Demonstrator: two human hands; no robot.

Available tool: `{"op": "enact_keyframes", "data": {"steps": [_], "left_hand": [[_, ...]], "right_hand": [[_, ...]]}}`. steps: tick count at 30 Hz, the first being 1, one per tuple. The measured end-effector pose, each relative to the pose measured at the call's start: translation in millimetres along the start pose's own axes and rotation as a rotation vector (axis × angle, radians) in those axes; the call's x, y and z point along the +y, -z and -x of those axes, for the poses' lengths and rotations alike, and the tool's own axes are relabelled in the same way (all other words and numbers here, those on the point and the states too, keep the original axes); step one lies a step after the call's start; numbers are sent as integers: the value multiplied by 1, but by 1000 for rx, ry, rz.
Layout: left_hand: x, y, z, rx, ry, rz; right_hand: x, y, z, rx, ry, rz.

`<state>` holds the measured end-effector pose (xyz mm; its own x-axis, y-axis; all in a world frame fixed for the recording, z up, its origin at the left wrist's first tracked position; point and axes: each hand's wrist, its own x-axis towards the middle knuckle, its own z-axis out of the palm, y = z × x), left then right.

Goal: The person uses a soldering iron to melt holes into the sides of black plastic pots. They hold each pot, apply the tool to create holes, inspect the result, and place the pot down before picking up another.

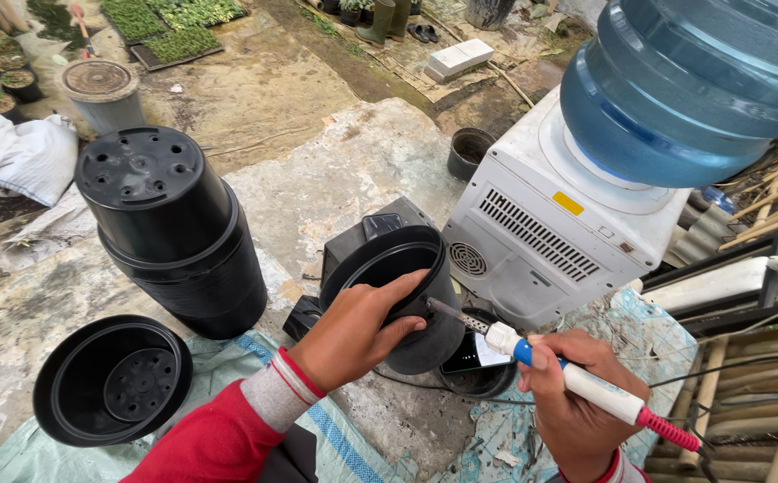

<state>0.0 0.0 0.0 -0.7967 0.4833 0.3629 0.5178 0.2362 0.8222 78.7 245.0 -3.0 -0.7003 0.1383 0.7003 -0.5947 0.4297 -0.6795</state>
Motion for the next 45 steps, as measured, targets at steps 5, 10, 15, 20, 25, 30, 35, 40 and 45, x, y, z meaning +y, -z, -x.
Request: {"op": "enact_keyframes", "data": {"steps": [5,10,15,20,25,30,35,40,45], "left_hand": [[-12,3,-27,10,-42,-20],[-11,3,-16,17,-26,-48],[27,15,-23,4,-11,-48],[28,15,-24,6,-19,-19],[28,14,-23,7,-17,1],[30,14,-24,13,11,-22],[31,13,-26,11,17,2],[30,13,-27,16,-12,16],[25,13,-28,18,-21,-24]], "right_hand": [[18,-4,-22,18,-24,-3],[16,-8,-11,46,-47,3],[-9,6,-29,42,-56,-6],[-10,7,-29,37,-59,-8],[-11,6,-32,30,-61,-22],[-12,7,-35,17,-43,2],[-8,8,-35,11,-50,-7],[-4,9,-33,20,-113,39],[-2,8,-33,16,-84,33]]}}
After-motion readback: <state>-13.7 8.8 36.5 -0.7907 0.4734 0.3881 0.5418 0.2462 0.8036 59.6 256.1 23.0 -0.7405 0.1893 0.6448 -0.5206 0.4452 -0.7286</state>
